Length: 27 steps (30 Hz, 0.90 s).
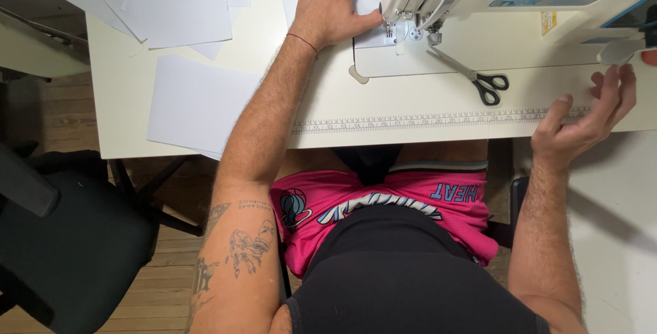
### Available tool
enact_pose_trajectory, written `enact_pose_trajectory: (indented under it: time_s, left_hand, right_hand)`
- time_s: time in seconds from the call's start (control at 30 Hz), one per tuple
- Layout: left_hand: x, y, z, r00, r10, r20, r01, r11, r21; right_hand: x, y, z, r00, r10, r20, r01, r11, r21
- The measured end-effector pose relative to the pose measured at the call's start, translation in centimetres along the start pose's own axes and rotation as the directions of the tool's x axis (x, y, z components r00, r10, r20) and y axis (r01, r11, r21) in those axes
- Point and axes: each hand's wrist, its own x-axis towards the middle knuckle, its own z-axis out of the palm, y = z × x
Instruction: Cutting paper templates with scissors and sewing them on an industrial sewing machine
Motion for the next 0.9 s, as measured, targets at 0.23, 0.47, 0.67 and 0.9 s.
enact_pose_trajectory:
  time_s: [0.23, 0.47, 0.67, 0.9]
  left_hand:
    - [-0.3, -0.4, 0.3, 0.994, -0.08, -0.081, 0.081, 0.997, 0.018]
    - [-0.8, -0.1, -0.5, 0.982, -0.186, 0.005, 0.186, 0.982, 0.025]
    - [-1.8, 0.6, -1.6, 0.948, -0.313, -0.055, 0.317, 0.943, 0.105]
    - [-2.9, 1.7, -2.4, 0.88, -0.473, -0.043, 0.401, 0.692, 0.601]
  right_hand:
    - [1.3, -2.5, -0.5, 0.99, -0.135, -0.039, 0.134, 0.99, -0.041]
    - [0.5, -4.7, 1.8, 0.955, -0.129, 0.266, 0.109, 0.99, 0.088]
    - [1.6, -4.9, 2.1, 0.881, -0.063, 0.469, 0.072, 0.997, -0.001]
    - [2.7, -3.0, -0.4, 0.778, 0.022, 0.628, 0.03, 0.997, -0.071]
